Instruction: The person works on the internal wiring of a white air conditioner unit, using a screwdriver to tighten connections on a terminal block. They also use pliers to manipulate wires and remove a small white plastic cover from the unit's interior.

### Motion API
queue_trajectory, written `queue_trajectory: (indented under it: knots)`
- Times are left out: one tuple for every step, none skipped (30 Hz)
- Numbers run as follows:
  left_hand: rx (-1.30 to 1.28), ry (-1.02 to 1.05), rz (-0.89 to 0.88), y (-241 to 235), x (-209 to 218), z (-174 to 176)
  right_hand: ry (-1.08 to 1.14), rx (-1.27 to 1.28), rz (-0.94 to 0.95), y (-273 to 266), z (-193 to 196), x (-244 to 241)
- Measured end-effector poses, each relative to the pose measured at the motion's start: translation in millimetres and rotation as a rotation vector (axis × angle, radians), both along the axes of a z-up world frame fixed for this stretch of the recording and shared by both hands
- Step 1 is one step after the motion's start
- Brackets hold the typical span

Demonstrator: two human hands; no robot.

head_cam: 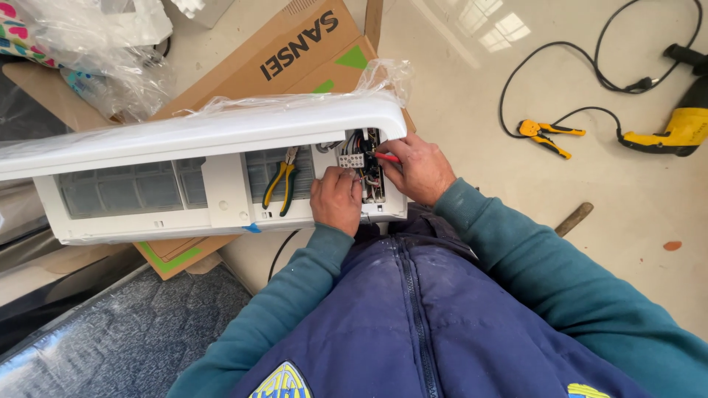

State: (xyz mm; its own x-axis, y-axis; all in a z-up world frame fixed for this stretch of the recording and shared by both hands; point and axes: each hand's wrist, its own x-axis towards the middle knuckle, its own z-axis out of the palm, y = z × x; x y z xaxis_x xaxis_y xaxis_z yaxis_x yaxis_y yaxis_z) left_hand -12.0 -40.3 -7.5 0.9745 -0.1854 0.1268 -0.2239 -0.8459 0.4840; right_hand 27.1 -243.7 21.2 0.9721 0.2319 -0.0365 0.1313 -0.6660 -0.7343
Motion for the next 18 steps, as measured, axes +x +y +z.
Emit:
queue_trajectory:
  knots:
    - [-0.003, 0.001, 0.004, 0.5, 0.9, -1.7, 0.001, -0.003, 0.004, -1.7, 2.8, 0.6]
    - [-0.012, -0.011, 0.006, 0.4, 0.0, -3.9, 0.038, 0.007, 0.026, -3.6, 5.6, 0.1]
    - [-0.021, -0.022, 0.008, 1.0, -1.1, -5.8, 0.074, 0.017, 0.047, -4.9, 8.6, -0.6]
    - [-0.028, -0.026, 0.024, -0.3, -0.9, -5.5, 0.071, 0.01, 0.064, -10.5, 13.5, -1.6]
    - [-0.063, -0.019, 0.023, -0.6, -0.3, -4.7, 0.051, 0.027, 0.07, -15.1, 18.9, -2.2]
    - [-0.095, -0.013, 0.03, 0.8, -1.3, -2.7, 0.031, 0.046, 0.085, -18.0, 24.9, -2.4]
    - [-0.098, -0.018, 0.055, -1.2, 0.2, 3.4, 0.027, 0.042, 0.11, -26.3, 37.2, -3.4]
    - [-0.083, -0.009, 0.089, -3.8, 0.0, 9.4, 0.044, -0.036, 0.165, -35.5, 50.6, -7.3]
    - [-0.067, 0.002, 0.124, -5.5, 0.0, 15.6, 0.06, -0.114, 0.219, -43.8, 64.4, -10.7]
    - [-0.081, -0.006, 0.136, -4.7, -2.1, 8.0, 0.053, -0.128, 0.231, -48.1, 81.2, -10.9]
    - [-0.07, 0.005, 0.112, -3.1, -3.8, 0.5, 0.087, -0.191, 0.236, -50.9, 98.3, -10.7]
    - [-0.057, 0.015, 0.093, 0.5, -5.6, -6.9, 0.119, -0.251, 0.246, -51.6, 114.9, -9.7]
    - [-0.067, 0.007, 0.11, -0.7, -0.4, -7.3, 0.11, -0.263, 0.261, -48.8, 127.6, -7.6]
    - [-0.067, 0.006, 0.1, 0.7, -2.1, -7.7, 0.095, -0.228, 0.263, -43.8, 139.2, -9.1]
    - [-0.067, 0.006, 0.09, 3.4, -3.6, -9.3, 0.08, -0.192, 0.264, -37.4, 149.4, -10.5]
    - [-0.077, 0.008, 0.111, 5.2, -5.2, -6.0, 0.081, -0.202, 0.285, -29.6, 152.8, -11.1]
    - [-0.064, -0.032, 0.102, 6.9, -5.7, -3.1, 0.078, -0.301, 0.29, -21.9, 155.7, -10.9]
    - [-0.058, -0.071, 0.084, 5.7, -4.5, 0.0, 0.075, -0.406, 0.285, -16.4, 160.1, -11.1]
